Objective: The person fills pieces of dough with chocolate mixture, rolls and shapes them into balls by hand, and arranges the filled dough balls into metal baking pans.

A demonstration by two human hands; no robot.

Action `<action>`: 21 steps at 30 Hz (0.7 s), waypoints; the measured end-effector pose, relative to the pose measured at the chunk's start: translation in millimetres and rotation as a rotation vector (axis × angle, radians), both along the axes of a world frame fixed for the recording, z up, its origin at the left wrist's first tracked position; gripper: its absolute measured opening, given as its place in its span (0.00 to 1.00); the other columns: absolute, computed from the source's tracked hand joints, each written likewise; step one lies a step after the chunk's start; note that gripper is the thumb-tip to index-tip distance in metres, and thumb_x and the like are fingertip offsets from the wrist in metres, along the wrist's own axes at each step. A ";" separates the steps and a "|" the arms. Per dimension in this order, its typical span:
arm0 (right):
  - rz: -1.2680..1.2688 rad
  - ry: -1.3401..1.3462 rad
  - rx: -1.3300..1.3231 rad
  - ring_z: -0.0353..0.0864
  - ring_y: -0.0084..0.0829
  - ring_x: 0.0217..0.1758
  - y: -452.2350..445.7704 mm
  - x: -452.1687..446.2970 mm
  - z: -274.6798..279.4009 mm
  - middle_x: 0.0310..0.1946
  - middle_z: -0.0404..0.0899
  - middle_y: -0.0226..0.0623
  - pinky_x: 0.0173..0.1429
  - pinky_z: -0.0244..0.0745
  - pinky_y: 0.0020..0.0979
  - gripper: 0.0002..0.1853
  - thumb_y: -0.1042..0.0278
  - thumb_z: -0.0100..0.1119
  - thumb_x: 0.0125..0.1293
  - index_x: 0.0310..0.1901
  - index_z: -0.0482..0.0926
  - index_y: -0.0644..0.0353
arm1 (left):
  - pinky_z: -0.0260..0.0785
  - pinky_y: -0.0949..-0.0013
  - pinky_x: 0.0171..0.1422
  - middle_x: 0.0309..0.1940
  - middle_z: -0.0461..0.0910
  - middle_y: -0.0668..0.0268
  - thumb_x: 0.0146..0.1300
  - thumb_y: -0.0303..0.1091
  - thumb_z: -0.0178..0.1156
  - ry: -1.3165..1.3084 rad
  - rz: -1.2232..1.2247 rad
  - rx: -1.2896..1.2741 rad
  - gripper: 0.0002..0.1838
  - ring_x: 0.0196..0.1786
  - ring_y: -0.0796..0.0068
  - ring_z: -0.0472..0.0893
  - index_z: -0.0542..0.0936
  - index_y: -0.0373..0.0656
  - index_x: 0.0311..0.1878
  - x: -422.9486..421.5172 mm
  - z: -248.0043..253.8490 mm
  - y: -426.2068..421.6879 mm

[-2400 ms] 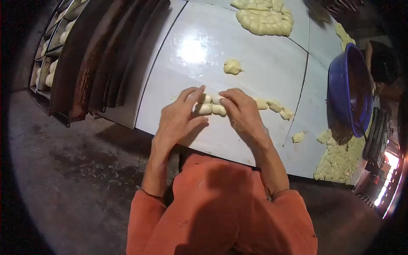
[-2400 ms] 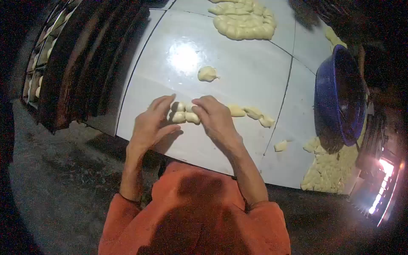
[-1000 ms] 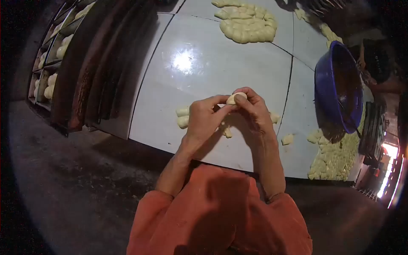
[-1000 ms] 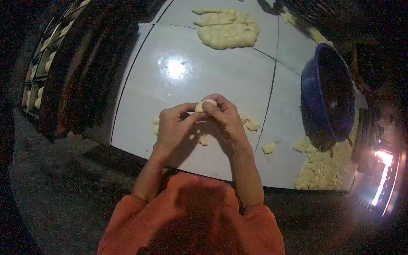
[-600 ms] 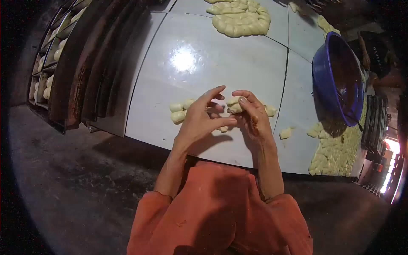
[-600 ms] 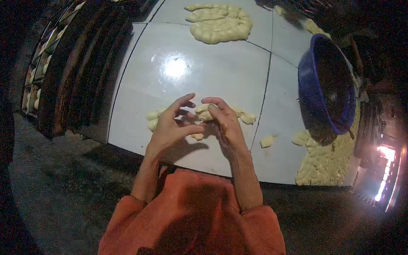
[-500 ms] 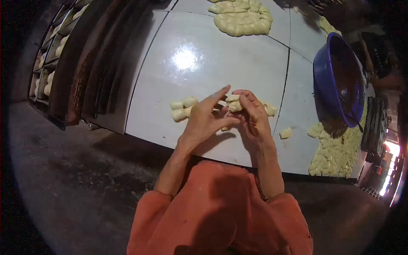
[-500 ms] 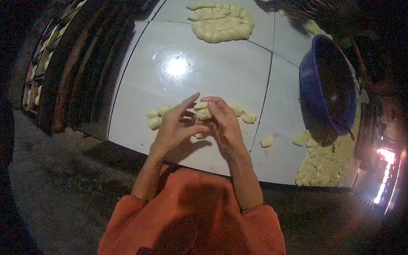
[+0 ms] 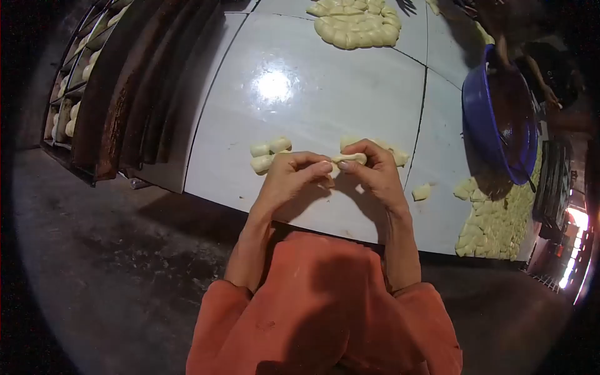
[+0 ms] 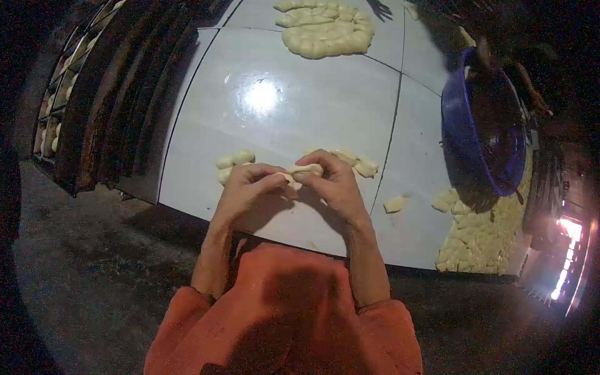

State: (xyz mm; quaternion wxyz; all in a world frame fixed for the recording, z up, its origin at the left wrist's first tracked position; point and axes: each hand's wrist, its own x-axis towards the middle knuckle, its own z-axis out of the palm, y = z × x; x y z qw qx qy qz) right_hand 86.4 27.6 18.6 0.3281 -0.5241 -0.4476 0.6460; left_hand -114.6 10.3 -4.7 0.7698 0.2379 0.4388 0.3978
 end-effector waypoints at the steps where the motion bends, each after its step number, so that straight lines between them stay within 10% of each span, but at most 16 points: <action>1: -0.002 0.002 -0.002 0.78 0.17 0.37 -1.7 -2.0 1.9 0.37 0.80 0.28 0.41 0.74 0.22 0.07 0.73 0.67 0.64 0.44 0.82 0.61 | 0.79 0.74 0.42 0.34 0.85 0.61 0.67 0.30 0.67 0.002 -0.002 -0.002 0.15 0.36 0.75 0.85 0.83 0.27 0.50 2.1 -0.5 -0.6; 7: 0.141 -0.131 0.348 0.79 0.21 0.43 -4.9 -4.0 -0.2 0.39 0.82 0.32 0.47 0.75 0.25 0.09 0.76 0.66 0.63 0.44 0.81 0.65 | 0.79 0.76 0.44 0.39 0.86 0.61 0.63 0.30 0.71 0.258 -0.074 0.085 0.17 0.39 0.75 0.86 0.82 0.33 0.52 6.7 1.4 4.2; 21: -0.073 0.089 0.089 0.82 0.26 0.43 -28.0 -10.0 -15.0 0.41 0.83 0.36 0.49 0.78 0.27 0.08 0.69 0.67 0.65 0.40 0.83 0.65 | 0.83 0.64 0.45 0.37 0.83 0.59 0.62 0.25 0.70 0.006 0.068 -0.065 0.12 0.39 0.70 0.85 0.80 0.34 0.46 15.5 -9.1 -13.9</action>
